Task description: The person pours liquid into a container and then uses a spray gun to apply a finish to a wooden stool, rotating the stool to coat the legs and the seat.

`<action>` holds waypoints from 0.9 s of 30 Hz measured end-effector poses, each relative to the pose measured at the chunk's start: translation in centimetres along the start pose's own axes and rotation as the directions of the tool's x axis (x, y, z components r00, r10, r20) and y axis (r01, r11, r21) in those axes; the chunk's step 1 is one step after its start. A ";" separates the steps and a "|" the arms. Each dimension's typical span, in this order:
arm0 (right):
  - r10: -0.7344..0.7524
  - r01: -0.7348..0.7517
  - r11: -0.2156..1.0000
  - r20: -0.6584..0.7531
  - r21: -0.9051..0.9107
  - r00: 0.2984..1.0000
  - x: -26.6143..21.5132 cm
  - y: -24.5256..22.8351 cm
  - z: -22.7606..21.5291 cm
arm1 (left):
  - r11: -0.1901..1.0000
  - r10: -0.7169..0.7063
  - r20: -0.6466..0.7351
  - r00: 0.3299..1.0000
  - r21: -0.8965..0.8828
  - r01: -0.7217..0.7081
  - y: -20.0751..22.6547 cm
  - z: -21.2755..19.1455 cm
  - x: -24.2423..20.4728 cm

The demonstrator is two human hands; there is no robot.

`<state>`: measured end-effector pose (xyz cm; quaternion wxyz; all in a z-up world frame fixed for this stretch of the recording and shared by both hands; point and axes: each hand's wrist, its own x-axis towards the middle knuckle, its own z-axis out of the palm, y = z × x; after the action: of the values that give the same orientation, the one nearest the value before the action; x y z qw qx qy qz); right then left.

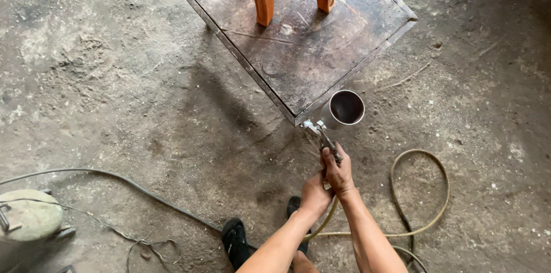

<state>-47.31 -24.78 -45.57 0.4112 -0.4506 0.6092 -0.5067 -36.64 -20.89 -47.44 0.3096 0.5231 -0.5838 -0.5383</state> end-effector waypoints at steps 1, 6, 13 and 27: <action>0.019 -0.019 0.999 -0.007 0.028 1.000 0.3 0.3 0.0 | 1.000 0.007 -0.017 1.000 0.004 -0.007 0.3 0.0 0.1; -0.011 0.014 0.991 0.019 -0.135 1.000 -1.0 -0.4 -0.4 | 0.982 -0.152 0.107 0.983 0.127 0.138 2.6 -1.1 -0.6; 0.005 -0.029 0.961 -0.085 -0.276 0.996 -13.0 -10.3 -4.8 | 0.972 -0.093 0.246 0.965 0.233 0.034 7.3 -12.1 -11.5; 0.111 -0.122 0.979 -0.072 -0.165 0.991 -34.8 -32.2 -2.5 | 0.957 0.282 0.074 0.957 0.048 -0.286 25.2 -30.5 -34.5</action>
<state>-36.49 6.89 -11.83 0.3813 -0.4315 0.6878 -0.4420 -6.42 -0.77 -9.50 0.3488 0.4245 -0.6781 -0.4881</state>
